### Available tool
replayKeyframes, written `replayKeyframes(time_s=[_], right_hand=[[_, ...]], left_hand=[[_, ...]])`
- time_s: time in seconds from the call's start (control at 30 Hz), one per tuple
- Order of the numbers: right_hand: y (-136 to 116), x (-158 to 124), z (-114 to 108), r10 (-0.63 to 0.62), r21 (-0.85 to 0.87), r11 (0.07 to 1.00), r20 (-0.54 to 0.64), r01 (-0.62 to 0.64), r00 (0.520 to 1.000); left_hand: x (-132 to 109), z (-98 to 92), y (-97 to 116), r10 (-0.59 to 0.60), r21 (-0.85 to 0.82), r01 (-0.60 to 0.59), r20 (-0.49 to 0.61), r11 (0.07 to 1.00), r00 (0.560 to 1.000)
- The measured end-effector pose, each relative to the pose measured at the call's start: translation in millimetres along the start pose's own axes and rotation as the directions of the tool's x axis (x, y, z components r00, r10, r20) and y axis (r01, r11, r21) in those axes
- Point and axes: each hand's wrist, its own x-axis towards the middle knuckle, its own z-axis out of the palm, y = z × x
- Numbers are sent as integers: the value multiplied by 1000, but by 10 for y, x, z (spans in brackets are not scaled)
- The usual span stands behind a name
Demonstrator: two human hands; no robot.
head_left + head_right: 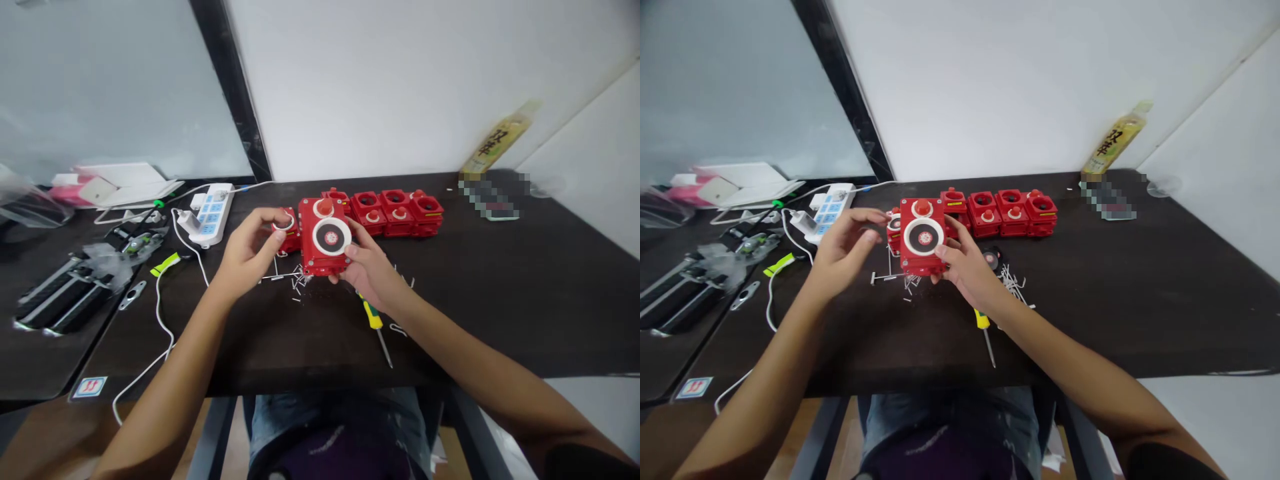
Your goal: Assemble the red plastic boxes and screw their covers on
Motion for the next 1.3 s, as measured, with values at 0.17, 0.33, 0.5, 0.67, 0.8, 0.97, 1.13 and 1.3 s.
replayKeyframes(time_s=[0.17,0.33,0.5,0.67,0.8,0.97,1.13,1.3], right_hand=[[-84,-16,-96,7,-12,1000,-38,-7,999],[-14,2,-164,45,-86,995,-57,-49,997],[43,25,-183,56,-50,997,-88,-60,995],[16,-5,-196,86,-6,996,-110,-87,990],[11,-132,-202,133,-16,991,-91,-135,987],[94,-364,-194,253,-70,961,-163,-267,954],[193,-518,-174,290,-311,890,-178,-333,940],[291,-620,-121,287,-523,779,-191,-345,939]], left_hand=[[-433,-189,-549,-193,482,39,273,875,942],[-713,-269,-751,-285,516,85,322,852,903],[-748,-237,-786,-312,538,90,337,838,888],[-781,-295,-582,-262,505,87,287,858,921],[-955,-365,-156,-259,399,151,232,905,938],[-1333,-120,288,-312,197,255,370,947,875],[-1592,282,364,-341,237,264,398,935,852],[-1663,442,327,-325,331,209,346,920,880]])
